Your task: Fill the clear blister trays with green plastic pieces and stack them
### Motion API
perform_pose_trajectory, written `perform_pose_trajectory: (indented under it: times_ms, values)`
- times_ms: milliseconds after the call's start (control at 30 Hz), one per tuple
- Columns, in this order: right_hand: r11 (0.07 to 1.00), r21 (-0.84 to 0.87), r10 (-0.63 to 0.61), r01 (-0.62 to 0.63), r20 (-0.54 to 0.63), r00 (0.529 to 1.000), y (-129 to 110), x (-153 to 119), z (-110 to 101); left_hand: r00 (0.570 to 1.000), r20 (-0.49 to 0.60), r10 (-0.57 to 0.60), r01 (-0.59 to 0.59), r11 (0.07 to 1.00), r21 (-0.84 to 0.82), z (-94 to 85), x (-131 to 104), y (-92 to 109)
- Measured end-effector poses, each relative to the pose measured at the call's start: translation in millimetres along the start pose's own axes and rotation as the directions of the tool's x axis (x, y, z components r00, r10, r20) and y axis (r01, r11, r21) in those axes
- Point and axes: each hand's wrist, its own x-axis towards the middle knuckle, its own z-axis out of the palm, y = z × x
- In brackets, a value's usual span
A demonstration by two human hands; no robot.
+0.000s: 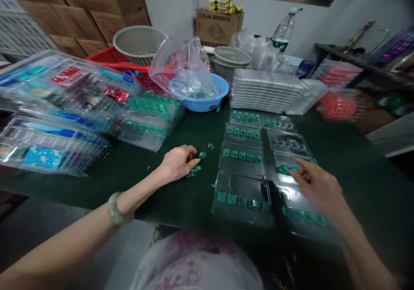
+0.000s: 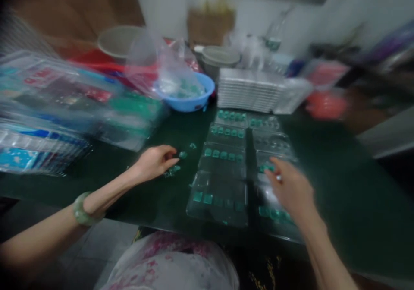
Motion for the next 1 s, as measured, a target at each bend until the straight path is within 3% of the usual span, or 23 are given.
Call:
perform_pose_trajectory:
  times_ms: [133,233,333,467,600,733,867,1000]
  values:
    - [0.957,0.255,-0.156,0.135,0.064,0.986,-50.4,-10.8,5.2,0.989,0.033,0.144,-0.145,0.989,0.023,7.8,21.5,1.0]
    - [0.887,0.428,-0.227,0.174,0.076,0.971,-86.8,-17.0,10.4,0.991,0.031,0.130,-0.128,0.991,-0.046,4.6,24.5,6.2]
    - [0.816,0.539,-0.269,0.209,0.035,0.962,-119.3,-21.3,13.9,0.993,-0.002,0.118,-0.116,0.977,-0.178,-4.9,12.6,24.9]
    - [0.751,0.614,-0.288,0.245,-0.029,0.957,-149.4,-22.2,19.3,0.982,0.043,0.185,-0.162,0.937,-0.309,-14.4,-7.0,62.2]
    - [0.721,0.654,-0.249,0.229,-0.064,0.966,-153.6,-23.2,22.5,0.974,0.039,0.221,-0.185,0.888,-0.422,-14.6,-13.8,89.3]
    - [0.654,0.740,-0.158,0.160,-0.073,0.985,-141.6,-30.4,22.1,0.974,0.126,0.191,-0.058,0.739,-0.672,-12.9,-11.3,99.4]
    - [0.525,0.848,-0.083,0.072,-0.034,0.996,-133.7,-37.9,23.1,0.940,0.293,0.176,0.159,0.534,-0.831,-11.9,-8.4,101.6]
    - [0.349,0.937,-0.060,-0.009,0.031,0.998,-131.2,-39.1,23.1,0.932,0.280,0.230,0.127,0.517,-0.847,-13.2,-9.5,103.1]
